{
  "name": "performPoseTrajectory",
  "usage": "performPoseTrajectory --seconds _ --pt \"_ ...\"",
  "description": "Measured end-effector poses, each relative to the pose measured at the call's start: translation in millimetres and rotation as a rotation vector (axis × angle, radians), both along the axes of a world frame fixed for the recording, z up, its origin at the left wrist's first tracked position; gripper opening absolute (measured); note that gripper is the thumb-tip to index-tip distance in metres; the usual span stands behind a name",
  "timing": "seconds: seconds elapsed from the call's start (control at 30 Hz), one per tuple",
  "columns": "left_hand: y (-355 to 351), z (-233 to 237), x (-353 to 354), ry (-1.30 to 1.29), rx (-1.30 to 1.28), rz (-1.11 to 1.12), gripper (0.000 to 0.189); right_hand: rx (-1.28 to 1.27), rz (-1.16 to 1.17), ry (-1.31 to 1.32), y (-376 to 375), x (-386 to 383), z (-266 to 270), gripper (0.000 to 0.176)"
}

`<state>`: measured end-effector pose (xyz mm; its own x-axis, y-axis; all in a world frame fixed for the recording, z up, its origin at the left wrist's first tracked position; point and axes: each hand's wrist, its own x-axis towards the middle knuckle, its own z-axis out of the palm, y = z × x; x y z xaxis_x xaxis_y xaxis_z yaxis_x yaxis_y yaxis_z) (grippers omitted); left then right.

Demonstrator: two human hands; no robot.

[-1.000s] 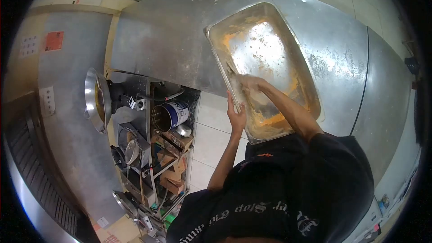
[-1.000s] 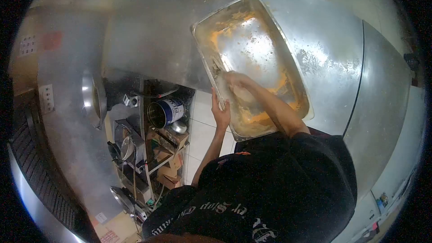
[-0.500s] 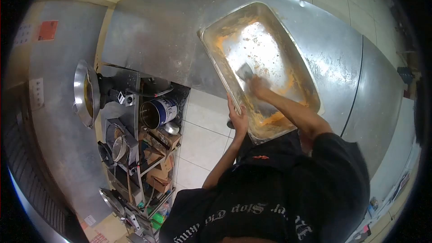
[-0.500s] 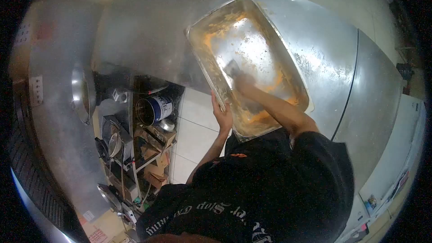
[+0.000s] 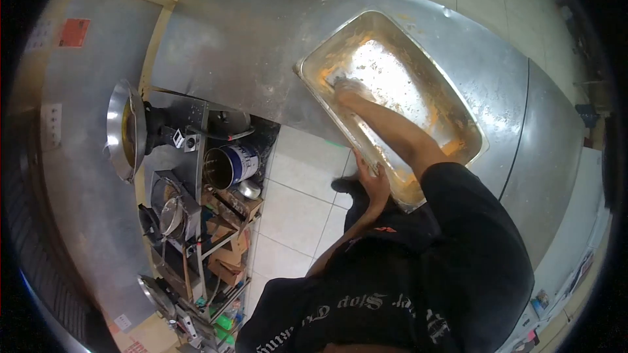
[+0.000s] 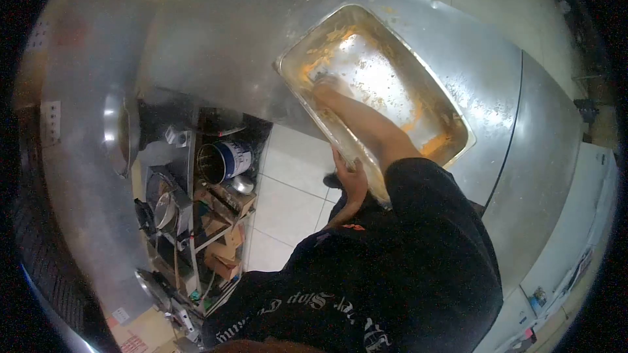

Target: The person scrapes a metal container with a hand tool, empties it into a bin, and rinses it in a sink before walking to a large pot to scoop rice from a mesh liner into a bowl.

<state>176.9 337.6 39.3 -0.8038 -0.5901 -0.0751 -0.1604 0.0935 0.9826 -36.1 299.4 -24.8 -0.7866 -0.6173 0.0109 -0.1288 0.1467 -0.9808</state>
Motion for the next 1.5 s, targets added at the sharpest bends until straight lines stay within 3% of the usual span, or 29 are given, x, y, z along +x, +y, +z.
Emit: performPoseTrajectory --seconds 0.03,0.07,0.13,0.23,0.27,0.33,0.4,0.43,0.5,0.57,0.6,0.7,0.73,0.8,0.87,0.97,1.07,1.1,1.2,1.3,1.33,1.4,1.5 --pt "-3.6 -2.0 -3.1 -0.002 -0.154 -0.015 0.072 -0.230 -0.002 -0.028 1.5 -2.6 5.2 0.029" --pt "-2.8 -4.8 -2.3 0.002 -0.141 -0.004 0.072 -0.457 0.020 -0.054 3.0 -5.3 8.0 0.027" --pt "-4.3 -0.5 -1.9 0.019 -0.015 -0.019 0.072 0.953 0.133 0.251 -1.9 -4.0 7.6 0.025" --pt "-2.3 7.2 -2.1 0.057 0.015 -0.006 0.070 1.042 0.088 0.288 24.3 25.8 38.9 0.017" --pt "-1.3 8.8 -4.7 0.107 0.063 -0.003 0.068 1.048 0.087 0.296 17.6 13.8 54.2 0.017" --pt "-4.8 7.6 -6.3 0.132 -0.007 -0.026 0.068 1.067 0.029 0.043 -7.7 -32.7 75.2 0.025" --pt "-6.2 4.2 -4.9 0.140 -0.076 -0.045 0.068 -0.151 0.007 -0.021 16.7 -63.5 -49.5 0.022" --pt "-9.8 2.0 -5.3 0.137 -0.032 -0.036 0.068 -0.148 0.010 -0.023 16.1 -57.5 -31.4 0.022" --pt "-16.1 0.8 0.1 0.050 -0.011 -0.042 0.068 0.802 0.228 0.154 16.9 -30.3 8.5 0.028" --pt "-20.3 10.7 -0.1 0.062 0.047 -0.041 0.068 1.101 -0.157 0.281 30.3 -22.6 -136.3 0.030" --pt "-19.3 13.9 -0.9 0.091 0.100 -0.037 0.068 1.109 -0.151 0.283 34.9 -32.2 -121.7 0.030" --pt "-21.4 -6.5 1.8 0.103 0.053 -0.072 0.069 1.121 0.204 0.422 29.2 -80.0 -15.6 0.026" --pt "-20.9 -3.9 3.4 0.101 0.056 -0.067 0.069 1.135 0.243 0.176 23.0 -104.8 -10.8 0.031" --pt "-21.2 2.3 -2.3 0.136 0.076 -0.042 0.071 0.625 0.277 0.206 77.4 -133.7 -188.7 0.032" --pt "-20.9 3.5 -5.6 0.181 0.133 -0.037 0.071 1.095 0.126 0.204 59.7 -53.0 -40.9 0.027" --pt "-22.4 10.3 -1.5 0.091 0.029 -0.035 0.072 1.164 0.223 0.128 61.8 -45.3 -3.4 0.028" --pt "-22.6 10.5 -2.8 0.104 0.130 -0.075 0.073 0.782 -0.127 0.549 46.0 -116.9 -121.5 0.025" --pt "-23.1 11.0 -2.8 0.083 0.092 -0.079 0.073 0.784 -0.130 0.544 52.8 -111.8 -118.0 0.025" --pt "-28.9 15.8 -3.1 0.079 0.064 -0.090 0.073 1.023 0.187 0.362 85.3 -70.4 -69.3 0.032" --pt "-30.4 19.2 -0.3 0.043 0.019 -0.085 0.073 1.190 0.199 0.279 99.1 -26.3 -53.6 0.033" --pt "-32.8 20.0 -3.4 0.008 -0.057 -0.099 0.073 1.206 0.186 0.287 98.6 -31.3 -52.1 0.033" --pt "-32.3 1.2 -0.6 0.056 0.034 -0.075 0.068 1.188 0.147 0.363 92.5 -70.5 -47.8 0.034" --pt "-32.3 0.5 -2.4 0.096 -0.002 -0.069 0.067 1.008 0.079 0.459 67.1 -116.9 -57.9 0.035"
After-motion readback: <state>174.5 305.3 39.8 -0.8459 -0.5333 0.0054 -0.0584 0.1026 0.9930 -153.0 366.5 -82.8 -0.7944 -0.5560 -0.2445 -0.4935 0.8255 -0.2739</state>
